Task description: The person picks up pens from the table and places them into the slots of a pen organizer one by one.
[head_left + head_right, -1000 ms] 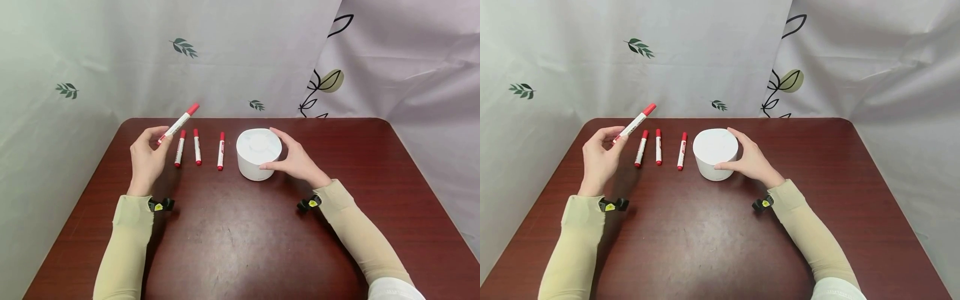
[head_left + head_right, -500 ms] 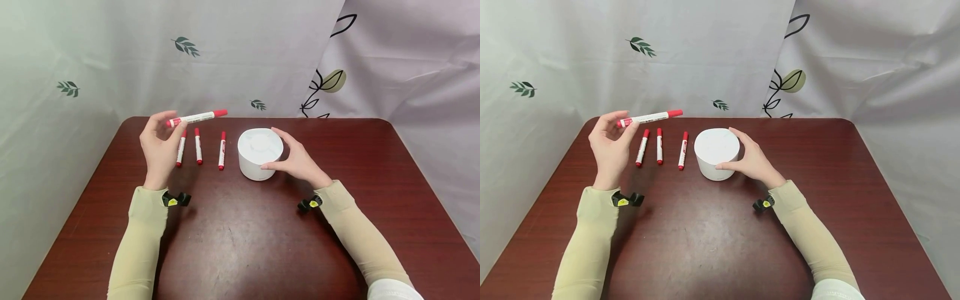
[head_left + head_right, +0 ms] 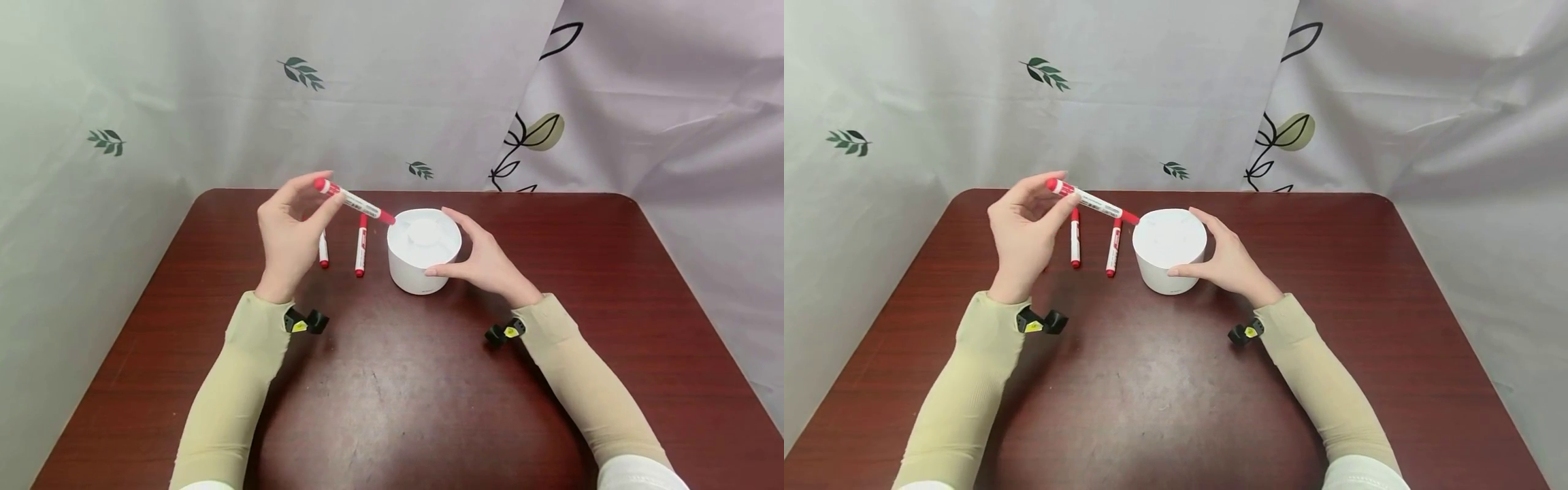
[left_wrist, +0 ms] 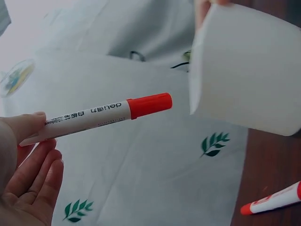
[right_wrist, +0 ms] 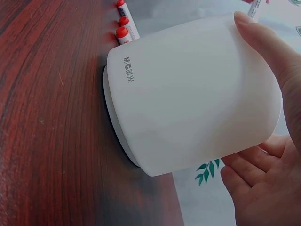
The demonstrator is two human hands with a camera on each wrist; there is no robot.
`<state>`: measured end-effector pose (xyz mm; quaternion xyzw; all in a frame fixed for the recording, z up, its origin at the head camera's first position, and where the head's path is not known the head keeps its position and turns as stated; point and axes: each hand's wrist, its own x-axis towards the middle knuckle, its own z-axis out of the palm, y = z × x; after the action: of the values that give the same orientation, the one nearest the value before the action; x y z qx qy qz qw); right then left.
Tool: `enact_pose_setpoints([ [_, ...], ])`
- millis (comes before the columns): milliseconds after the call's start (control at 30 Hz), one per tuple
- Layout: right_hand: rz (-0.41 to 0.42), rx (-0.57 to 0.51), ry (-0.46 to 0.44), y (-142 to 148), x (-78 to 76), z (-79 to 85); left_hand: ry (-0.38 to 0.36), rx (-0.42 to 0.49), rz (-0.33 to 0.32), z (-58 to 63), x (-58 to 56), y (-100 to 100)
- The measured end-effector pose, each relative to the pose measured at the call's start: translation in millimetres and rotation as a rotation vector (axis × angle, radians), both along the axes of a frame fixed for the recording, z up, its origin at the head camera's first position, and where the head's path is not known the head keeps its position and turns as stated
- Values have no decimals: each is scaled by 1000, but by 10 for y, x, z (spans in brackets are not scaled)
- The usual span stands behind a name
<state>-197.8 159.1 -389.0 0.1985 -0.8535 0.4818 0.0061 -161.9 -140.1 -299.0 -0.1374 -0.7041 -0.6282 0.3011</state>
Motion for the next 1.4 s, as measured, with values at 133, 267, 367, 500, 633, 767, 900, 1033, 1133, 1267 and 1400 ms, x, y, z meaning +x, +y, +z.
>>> enact_pose_setpoints([
  [133,2,-4,-2,-3,6,15,-16,-125,-20,14,8,92],
  [267,7,-13,-3,-8,5,14,-34,-198,-61,-86,-59,150],
  [367,3,-10,-6,-21,19,26,-62,-210,-115,-239,-169,168],
  [500,-5,-9,-21,-69,104,143,-103,-252,-149,-386,-277,197],
  [633,4,-10,-34,-124,218,325,-131,-292,-164,-467,-325,241],
  [767,9,-8,-36,-113,202,302,-160,-301,-180,-554,-349,287],
  [900,0,-8,-33,-52,74,103,-178,-316,-173,-637,-362,320],
  [1033,1,-17,-21,-14,20,11,-187,-324,-167,-681,-374,341],
  [1133,7,-24,-9,-9,25,10,-182,-325,-161,-700,-389,350],
  [1267,12,-19,-3,-12,27,13,-178,-325,-152,-716,-408,354],
  [1400,11,-10,-4,-13,17,5,-182,-329,-144,-723,-431,363],
])
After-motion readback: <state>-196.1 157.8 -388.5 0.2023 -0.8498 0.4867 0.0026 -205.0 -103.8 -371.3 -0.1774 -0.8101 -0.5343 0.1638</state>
